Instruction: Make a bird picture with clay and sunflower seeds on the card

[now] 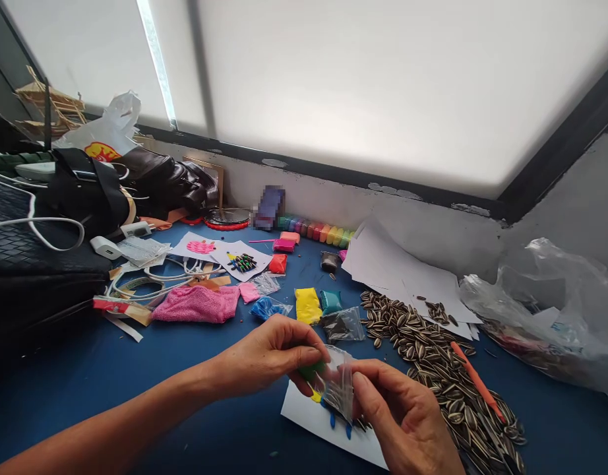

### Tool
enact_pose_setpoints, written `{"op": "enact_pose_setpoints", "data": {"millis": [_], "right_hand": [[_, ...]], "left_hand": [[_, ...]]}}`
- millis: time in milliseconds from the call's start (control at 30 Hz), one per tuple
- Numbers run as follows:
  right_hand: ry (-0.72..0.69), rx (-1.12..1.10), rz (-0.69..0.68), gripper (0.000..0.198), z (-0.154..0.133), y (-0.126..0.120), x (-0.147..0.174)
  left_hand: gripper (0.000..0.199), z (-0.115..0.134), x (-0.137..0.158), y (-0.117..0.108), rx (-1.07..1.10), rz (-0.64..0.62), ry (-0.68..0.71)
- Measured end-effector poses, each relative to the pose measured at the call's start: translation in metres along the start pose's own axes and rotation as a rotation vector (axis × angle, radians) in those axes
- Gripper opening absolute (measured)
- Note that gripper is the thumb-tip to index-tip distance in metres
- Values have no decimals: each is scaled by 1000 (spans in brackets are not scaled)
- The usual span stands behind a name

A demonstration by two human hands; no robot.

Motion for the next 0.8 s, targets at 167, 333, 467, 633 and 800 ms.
{"op": "enact_pose_setpoints", "data": {"millis": [167,333,467,633,800], "right_hand": [[29,33,9,31,-6,3,5],[49,17,-62,32,-5,0,-1],[65,-50,-159,35,-3,-2,-4],[87,-160,-173,39,0,2,0],[135,-148,-187,34,1,5,1]], "left_hand": [[12,0,0,1,-9,16,-27],[17,-1,2,1,33,-88,13],[25,-1,4,0,55,-94,51],[45,1,6,1,69,-79,28],[32,0,5,-1,6,-86,31]]}}
Point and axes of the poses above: each hand's wrist, its own x-axis away from the middle knuckle, its own y-axis out of the palm, z = x × y, the point moved 2 cm from there along -x, towards the middle knuckle, and after that the axes turned 4 degrees about z, right-handed, at the moved point
